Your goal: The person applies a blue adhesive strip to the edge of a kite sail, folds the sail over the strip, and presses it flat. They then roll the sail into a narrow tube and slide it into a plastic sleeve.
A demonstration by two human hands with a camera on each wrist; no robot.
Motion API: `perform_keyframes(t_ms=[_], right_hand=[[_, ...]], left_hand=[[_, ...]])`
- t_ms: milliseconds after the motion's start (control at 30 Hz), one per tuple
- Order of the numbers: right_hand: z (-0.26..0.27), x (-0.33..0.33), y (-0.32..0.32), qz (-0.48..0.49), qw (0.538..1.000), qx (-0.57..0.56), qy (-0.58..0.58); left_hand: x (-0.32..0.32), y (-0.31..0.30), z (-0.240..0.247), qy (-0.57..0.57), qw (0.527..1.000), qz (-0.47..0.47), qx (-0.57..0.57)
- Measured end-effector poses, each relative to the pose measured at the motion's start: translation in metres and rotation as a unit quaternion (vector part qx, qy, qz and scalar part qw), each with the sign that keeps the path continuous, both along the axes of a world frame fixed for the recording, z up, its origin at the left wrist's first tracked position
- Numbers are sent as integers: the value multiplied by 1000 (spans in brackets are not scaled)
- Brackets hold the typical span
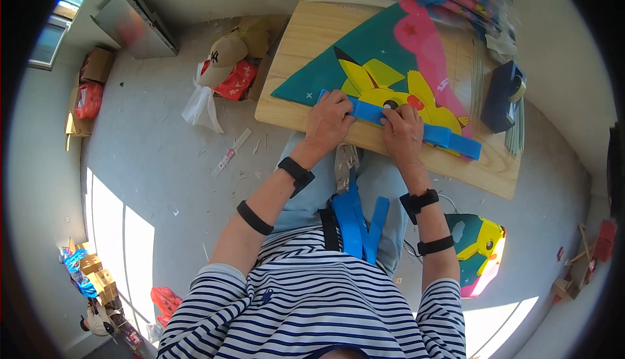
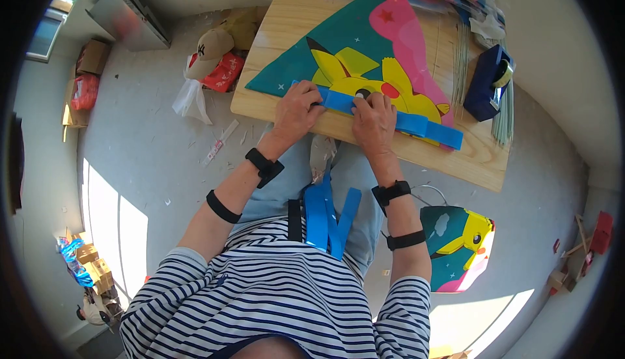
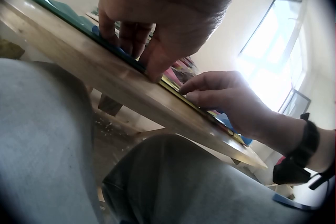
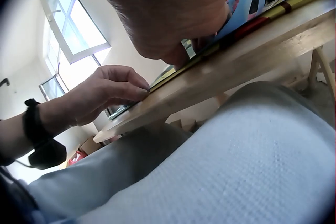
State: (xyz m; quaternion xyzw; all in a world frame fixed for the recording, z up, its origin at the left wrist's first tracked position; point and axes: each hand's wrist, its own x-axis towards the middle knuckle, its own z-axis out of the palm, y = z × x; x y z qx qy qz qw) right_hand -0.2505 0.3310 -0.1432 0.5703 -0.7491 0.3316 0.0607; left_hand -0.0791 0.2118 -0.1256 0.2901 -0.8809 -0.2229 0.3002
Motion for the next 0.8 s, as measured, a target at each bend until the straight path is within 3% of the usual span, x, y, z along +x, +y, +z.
perform_keyframes(t_ms=[300,400,467,600,667,800], right_hand=[[-5,2,4,-11,999,-37,28],[-7,1,4,-10,998,-52,20],[-8,1,4,-6,998,-63,18],[-7,1,4,-9,998,-61,16],[-9,1,4,-7,998,-58,4],[-9,0,5,-20,998,-66,8]], left_hand=[[5,-2,1,-14,1000,-10,14],[10,-6,1,20,999,-26,40],[12,-7,6,119,990,-21,67],[8,6,28,122,992,-25,28],[-3,19,29,65,991,-108,-32],[-25,32,10,55,990,-131,0]])
